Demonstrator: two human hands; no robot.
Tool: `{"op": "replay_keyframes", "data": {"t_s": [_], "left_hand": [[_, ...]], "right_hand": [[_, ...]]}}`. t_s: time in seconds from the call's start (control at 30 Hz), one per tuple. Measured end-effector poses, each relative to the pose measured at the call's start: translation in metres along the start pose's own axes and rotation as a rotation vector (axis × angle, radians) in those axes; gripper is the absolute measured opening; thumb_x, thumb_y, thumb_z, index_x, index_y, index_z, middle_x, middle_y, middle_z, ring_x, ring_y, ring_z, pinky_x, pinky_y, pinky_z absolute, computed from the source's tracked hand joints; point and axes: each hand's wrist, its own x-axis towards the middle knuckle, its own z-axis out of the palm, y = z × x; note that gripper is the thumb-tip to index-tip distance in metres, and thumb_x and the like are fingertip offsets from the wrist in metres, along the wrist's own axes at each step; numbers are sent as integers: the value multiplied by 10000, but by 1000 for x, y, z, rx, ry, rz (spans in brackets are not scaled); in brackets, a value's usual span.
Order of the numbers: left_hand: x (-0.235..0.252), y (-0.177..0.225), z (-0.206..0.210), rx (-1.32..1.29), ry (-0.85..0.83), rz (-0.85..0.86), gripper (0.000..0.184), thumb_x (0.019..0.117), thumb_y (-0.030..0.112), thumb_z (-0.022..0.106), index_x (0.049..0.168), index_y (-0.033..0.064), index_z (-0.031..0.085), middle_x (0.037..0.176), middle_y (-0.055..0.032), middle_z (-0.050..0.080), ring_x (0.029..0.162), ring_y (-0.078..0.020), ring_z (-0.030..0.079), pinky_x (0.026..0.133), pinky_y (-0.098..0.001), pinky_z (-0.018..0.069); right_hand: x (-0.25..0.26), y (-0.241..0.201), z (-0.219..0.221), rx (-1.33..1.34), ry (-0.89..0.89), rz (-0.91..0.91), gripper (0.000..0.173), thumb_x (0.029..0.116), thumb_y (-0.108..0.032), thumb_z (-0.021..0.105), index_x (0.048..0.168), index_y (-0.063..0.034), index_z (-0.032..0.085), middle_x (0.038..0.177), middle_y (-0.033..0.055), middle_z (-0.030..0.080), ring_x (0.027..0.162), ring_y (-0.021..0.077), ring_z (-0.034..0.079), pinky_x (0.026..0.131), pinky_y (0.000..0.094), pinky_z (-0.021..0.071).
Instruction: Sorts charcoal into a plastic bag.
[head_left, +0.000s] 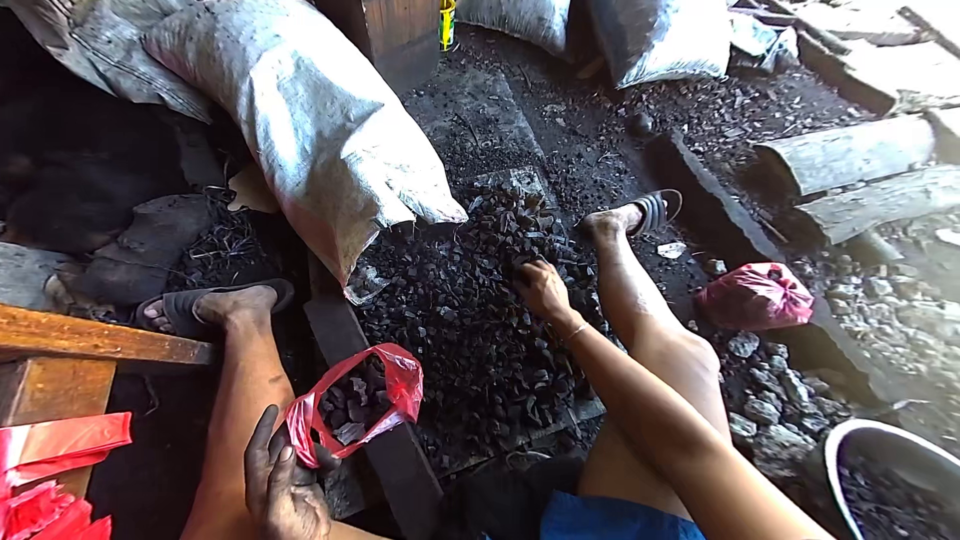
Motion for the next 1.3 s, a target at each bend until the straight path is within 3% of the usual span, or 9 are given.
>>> {"op": "replay_keyframes", "data": {"t_s": [0.13,0.37,0.5,0.63,0.8,0.9,1.03,1.13,1.3], "left_hand": [[4,-1,6,0,-25,-8,545,1022,332,456,1505,91,380,1218,-12,655,734,-91,673,523,-236,563],[0,1,1,-6,-15,-32,517,1019,291,437,1498,102,394,1207,2,657,715,-78,662,532,-225,557],[5,-3,4,-16,-55,-4,535,1017,319,465,1493,82,403,1212,-15,655,718,-90,671,510,-233,561],[3,0,3,-16,-33,-16,533,1017,307,447,1492,70,393,1212,-27,644,690,-92,650,493,-227,543],[2,2,5,-39,-9,19,578,1010,337,468,1506,58,366,1240,-43,629,723,-98,656,532,-237,559],[0,9,7,-76,-26,23,670,994,412,522,1530,66,319,1284,-48,621,810,-99,667,597,-243,574],[1,7,9,-168,-67,61,705,996,399,521,1553,53,263,1362,-110,577,719,-140,657,504,-261,550],[0,8,5,-144,-53,57,714,996,419,494,1559,53,251,1375,-112,566,763,-155,671,519,-281,561],[-1,8,3,-113,-27,41,724,994,428,486,1565,60,234,1346,-109,581,728,-151,664,519,-287,561]], "right_hand": [[19,23,-2,-94,-88,219,480,942,-370,722,1345,-122,640,1352,201,632,1240,422,608,972,638,515],[21,26,-16,139,-99,77,504,880,-235,798,1336,-79,653,1274,215,663,1177,392,643,1018,621,503],[20,8,-6,144,-299,-122,419,845,-283,824,1229,-145,731,1246,178,648,1161,354,624,980,592,522],[24,2,18,26,-532,-254,447,863,-258,809,1279,-129,708,1314,190,655,1252,373,604,1069,600,469],[13,0,-5,161,-413,-186,370,872,-276,805,1218,-159,739,1227,145,692,1153,333,654,1007,620,510],[-6,-34,-25,396,-438,-219,384,900,-271,789,1261,-161,720,1118,71,759,1018,218,727,942,533,579],[-60,-133,-17,651,-595,-551,438,900,-250,783,1288,-104,641,1131,40,734,1016,148,708,931,409,607],[-103,-215,21,533,-648,-792,385,883,-227,797,1224,-103,669,1077,60,742,957,191,723,888,462,616],[-136,-280,79,179,-545,-829,363,921,-221,706,1269,-131,665,1248,126,685,1200,319,643,984,551,544]]}}
